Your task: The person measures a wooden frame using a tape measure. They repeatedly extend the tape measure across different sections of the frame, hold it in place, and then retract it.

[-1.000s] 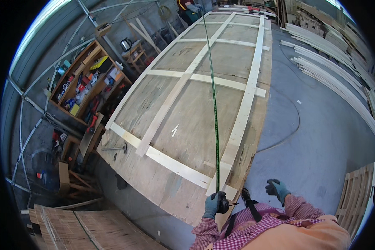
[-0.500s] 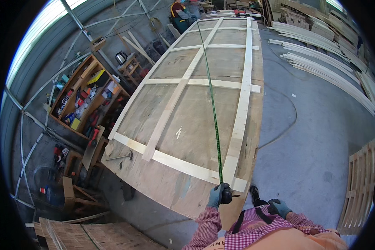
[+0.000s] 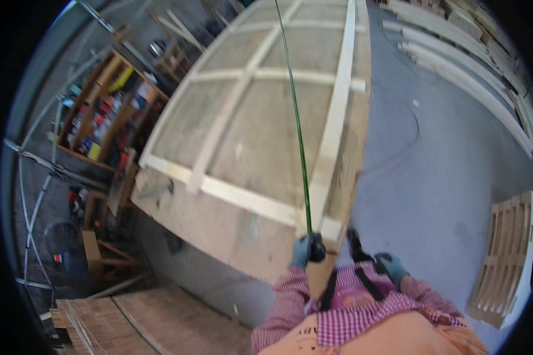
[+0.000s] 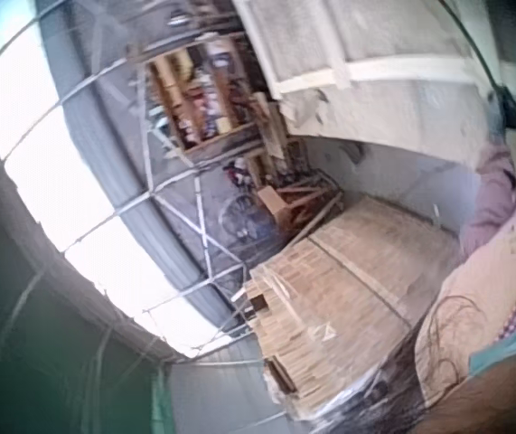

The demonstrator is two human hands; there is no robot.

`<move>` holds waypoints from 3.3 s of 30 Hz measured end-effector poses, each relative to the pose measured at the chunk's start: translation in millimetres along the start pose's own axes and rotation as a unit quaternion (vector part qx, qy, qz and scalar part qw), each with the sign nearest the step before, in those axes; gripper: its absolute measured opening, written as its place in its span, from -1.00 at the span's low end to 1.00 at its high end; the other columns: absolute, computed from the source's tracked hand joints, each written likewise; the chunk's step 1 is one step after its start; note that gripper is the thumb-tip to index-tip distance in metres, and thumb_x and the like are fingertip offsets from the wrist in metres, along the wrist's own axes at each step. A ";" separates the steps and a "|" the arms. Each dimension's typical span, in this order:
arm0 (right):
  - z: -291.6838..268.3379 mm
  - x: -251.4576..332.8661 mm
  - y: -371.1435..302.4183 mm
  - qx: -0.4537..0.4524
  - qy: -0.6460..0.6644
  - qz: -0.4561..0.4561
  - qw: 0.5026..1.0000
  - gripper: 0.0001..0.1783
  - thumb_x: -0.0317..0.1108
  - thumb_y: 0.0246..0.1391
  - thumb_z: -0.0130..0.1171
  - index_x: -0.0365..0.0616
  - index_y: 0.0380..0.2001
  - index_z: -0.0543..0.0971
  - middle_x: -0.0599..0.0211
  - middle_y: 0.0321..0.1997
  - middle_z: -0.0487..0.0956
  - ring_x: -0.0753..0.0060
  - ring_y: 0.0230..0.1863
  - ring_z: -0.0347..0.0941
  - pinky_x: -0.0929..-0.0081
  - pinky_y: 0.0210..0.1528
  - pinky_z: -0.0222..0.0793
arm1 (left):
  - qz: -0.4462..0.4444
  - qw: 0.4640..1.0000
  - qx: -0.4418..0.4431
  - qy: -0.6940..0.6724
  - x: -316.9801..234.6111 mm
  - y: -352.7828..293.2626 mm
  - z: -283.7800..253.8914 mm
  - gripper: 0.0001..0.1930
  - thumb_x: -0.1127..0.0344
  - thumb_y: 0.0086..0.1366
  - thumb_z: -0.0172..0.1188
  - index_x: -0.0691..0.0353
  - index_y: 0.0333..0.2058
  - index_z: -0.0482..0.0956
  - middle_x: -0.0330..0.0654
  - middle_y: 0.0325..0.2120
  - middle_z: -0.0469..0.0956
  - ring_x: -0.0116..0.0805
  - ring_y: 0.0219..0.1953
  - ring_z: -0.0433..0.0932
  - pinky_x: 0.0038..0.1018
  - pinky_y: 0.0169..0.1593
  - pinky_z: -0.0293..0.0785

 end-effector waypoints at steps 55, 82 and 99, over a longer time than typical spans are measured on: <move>231.2 -11.2 72.6 -0.056 0.151 -0.061 0.985 -0.53 -0.38 0.21 -0.07 -0.29 0.18 0.30 0.27 -0.52 0.52 0.52 -0.53 0.44 0.54 -0.44 0.45 | 0.613 0.486 0.175 0.598 -55.4 77.8 -138.4 -0.52 0.31 0.19 0.15 0.21 0.10 0.33 -0.04 0.06 0.29 -0.03 0.19 0.19 -0.09 0.27 0.08; 246.9 -5.8 63.6 -0.177 -0.005 -0.040 0.983 -0.51 -0.48 0.12 -0.06 -0.20 0.16 0.38 0.26 -0.57 0.53 0.52 -0.58 0.45 0.54 -0.41 0.46 | 0.552 0.470 0.225 0.651 -48.5 86.4 -139.8 -0.52 0.25 0.27 0.07 0.25 0.14 0.30 -0.02 0.12 0.27 -0.06 0.15 0.19 0.00 0.28 0.00; 248.9 -11.6 66.9 -0.195 -0.027 -0.054 0.979 -0.58 -0.42 0.20 -0.05 -0.23 0.13 0.40 0.25 -0.53 0.52 0.52 -0.57 0.49 0.56 -0.44 0.52 | 0.541 0.367 0.216 0.725 -111.7 115.6 -88.7 0.04 -0.16 -0.07 0.39 0.30 0.25 0.07 0.14 0.23 0.06 0.13 0.29 -0.01 0.09 0.30 -0.11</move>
Point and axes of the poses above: each hand's wrist, its own y-axis towards the middle knuckle, its own z-axis out of the palm, x = y × z, the point moved 2 cm from there along y, towards the middle knuckle
